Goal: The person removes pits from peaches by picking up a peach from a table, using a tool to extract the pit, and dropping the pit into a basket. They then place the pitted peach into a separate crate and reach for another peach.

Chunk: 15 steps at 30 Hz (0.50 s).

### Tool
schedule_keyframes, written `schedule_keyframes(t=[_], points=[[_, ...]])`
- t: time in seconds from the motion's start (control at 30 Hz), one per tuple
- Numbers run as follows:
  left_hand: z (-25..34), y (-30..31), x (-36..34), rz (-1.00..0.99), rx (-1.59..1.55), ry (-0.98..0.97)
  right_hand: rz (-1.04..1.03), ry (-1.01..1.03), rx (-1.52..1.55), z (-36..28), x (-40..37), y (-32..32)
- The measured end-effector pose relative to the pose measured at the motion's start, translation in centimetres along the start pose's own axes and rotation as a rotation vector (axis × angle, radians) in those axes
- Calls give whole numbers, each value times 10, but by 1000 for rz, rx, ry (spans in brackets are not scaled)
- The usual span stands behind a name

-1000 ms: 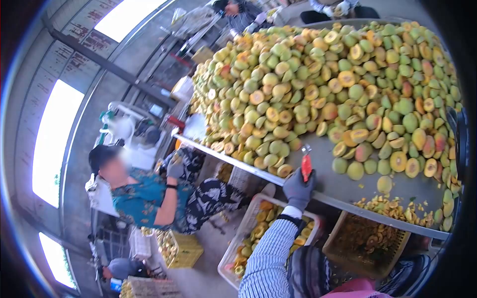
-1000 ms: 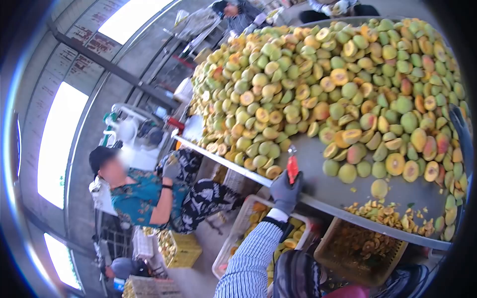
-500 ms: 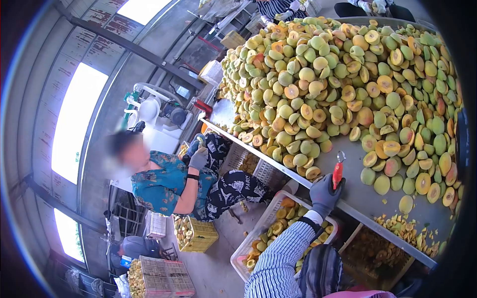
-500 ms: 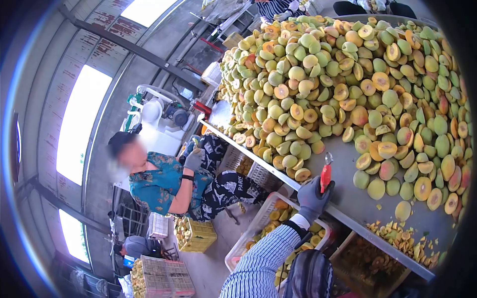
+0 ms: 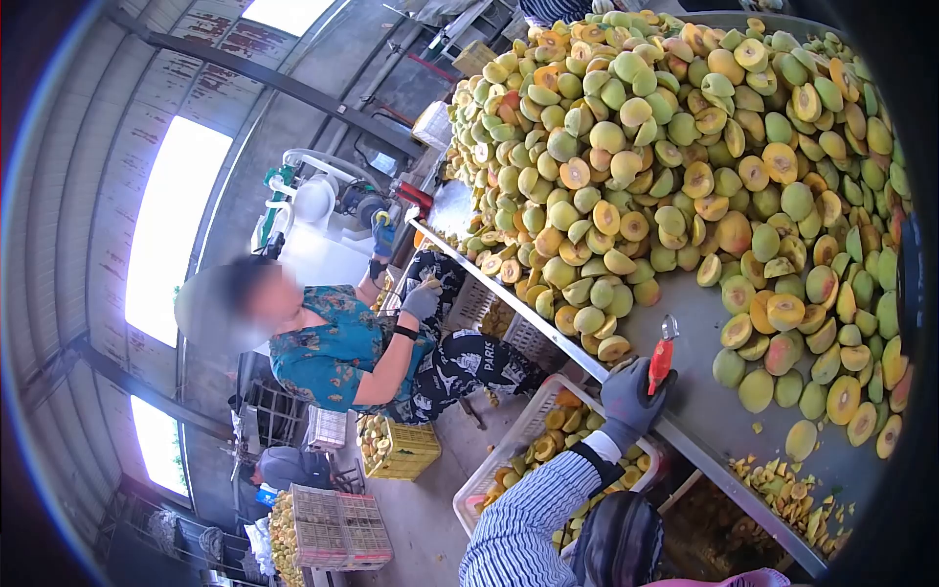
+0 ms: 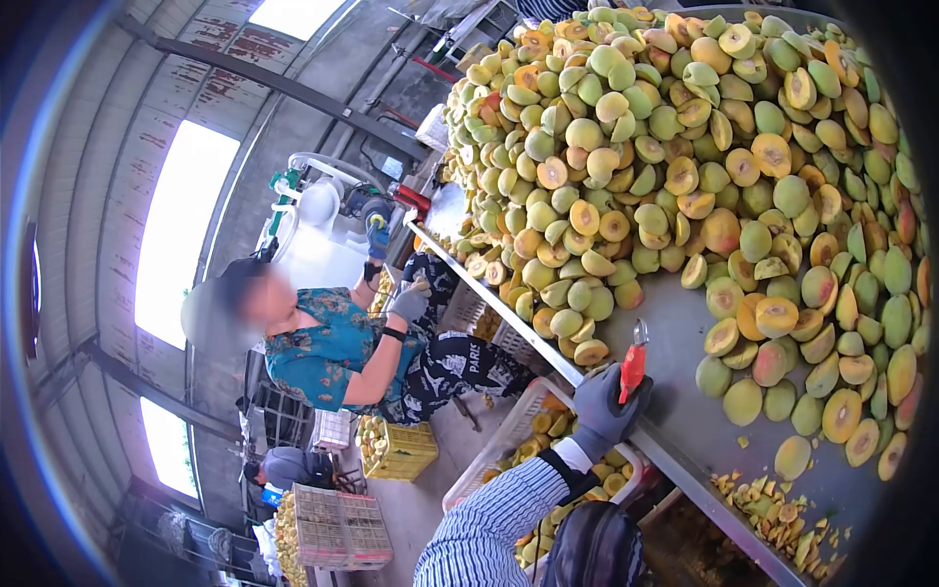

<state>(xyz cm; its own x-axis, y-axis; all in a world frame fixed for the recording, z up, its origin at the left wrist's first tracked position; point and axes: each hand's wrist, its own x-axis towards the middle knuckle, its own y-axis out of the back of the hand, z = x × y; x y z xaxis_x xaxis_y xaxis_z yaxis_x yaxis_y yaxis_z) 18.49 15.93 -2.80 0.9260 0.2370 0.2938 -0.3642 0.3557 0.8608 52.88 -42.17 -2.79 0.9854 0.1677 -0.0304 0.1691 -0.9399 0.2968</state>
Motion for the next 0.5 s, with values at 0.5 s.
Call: schedule_keyframes(t=[0.5], points=[[-10,-5,-8,26,-24,63,-22,-89,-185,-20,-93,6]])
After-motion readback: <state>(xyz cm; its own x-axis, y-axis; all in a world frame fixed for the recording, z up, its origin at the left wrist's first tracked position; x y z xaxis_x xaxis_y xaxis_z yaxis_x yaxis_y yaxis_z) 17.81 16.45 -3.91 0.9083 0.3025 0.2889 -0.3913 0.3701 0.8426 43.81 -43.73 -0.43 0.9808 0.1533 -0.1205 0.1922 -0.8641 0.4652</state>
